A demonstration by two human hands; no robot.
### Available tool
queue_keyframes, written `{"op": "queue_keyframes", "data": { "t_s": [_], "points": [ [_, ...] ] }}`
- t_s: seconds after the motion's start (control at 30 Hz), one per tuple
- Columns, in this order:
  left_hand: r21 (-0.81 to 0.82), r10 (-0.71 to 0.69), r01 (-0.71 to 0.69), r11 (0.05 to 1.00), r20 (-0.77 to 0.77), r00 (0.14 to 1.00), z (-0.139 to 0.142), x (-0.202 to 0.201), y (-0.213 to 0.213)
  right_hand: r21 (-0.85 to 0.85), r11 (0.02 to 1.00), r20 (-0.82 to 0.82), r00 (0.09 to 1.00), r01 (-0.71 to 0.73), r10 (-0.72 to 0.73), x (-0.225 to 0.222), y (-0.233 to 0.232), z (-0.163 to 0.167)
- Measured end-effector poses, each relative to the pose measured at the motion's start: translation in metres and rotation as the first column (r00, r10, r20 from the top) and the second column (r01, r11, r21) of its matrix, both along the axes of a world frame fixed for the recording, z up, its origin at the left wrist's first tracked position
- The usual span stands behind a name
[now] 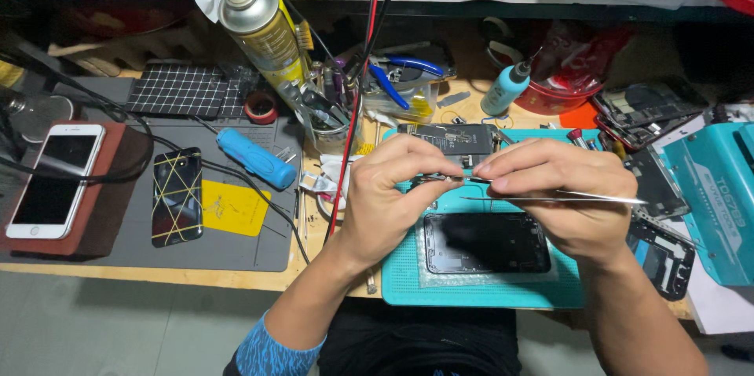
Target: The person uses tweezers to remove a small component from a disassembled phone frame, then cleans the component with a cloth and a hot air gun. They continue to manipulate the component with tweezers and place it back into the phone frame.
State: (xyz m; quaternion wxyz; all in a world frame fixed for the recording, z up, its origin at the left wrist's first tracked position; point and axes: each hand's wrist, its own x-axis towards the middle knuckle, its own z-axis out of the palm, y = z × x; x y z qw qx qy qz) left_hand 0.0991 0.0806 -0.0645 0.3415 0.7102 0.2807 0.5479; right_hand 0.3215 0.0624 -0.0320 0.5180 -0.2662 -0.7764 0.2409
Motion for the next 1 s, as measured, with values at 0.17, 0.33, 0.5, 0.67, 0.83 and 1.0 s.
{"op": "queue_keyframes", "data": {
  "t_s": [0.17,0.33,0.5,0.67,0.83,1.0],
  "points": [
    [-0.017,-0.021,0.021,1.000,0.007,1.000,-0.002,-0.001,0.001,-0.012,1.000,0.014,1.000,-0.002,0.002,0.002,0.001,0.000],
    [-0.073,-0.037,0.038,0.997,0.012,0.999,-0.001,0.002,0.000,-0.004,1.000,0.013,1.000,0.013,-0.013,0.001,0.000,-0.002],
    [-0.117,-0.060,0.063,0.991,0.031,0.998,0.001,0.003,-0.002,-0.003,0.999,0.006,0.999,0.032,-0.032,0.001,-0.002,-0.005],
    [-0.128,-0.072,0.078,0.989,0.053,0.996,0.000,0.004,-0.004,0.000,1.000,-0.029,1.000,0.010,-0.010,0.002,-0.003,-0.008],
    [-0.171,-0.081,0.094,0.981,0.084,0.993,-0.001,0.005,-0.008,0.000,1.000,-0.066,0.998,0.025,-0.025,-0.004,-0.010,-0.014],
    [-0.234,-0.139,0.178,0.956,0.174,0.975,-0.005,0.009,-0.008,0.090,0.991,-0.129,0.988,0.102,-0.090,-0.010,-0.013,-0.021]
  ]
}}
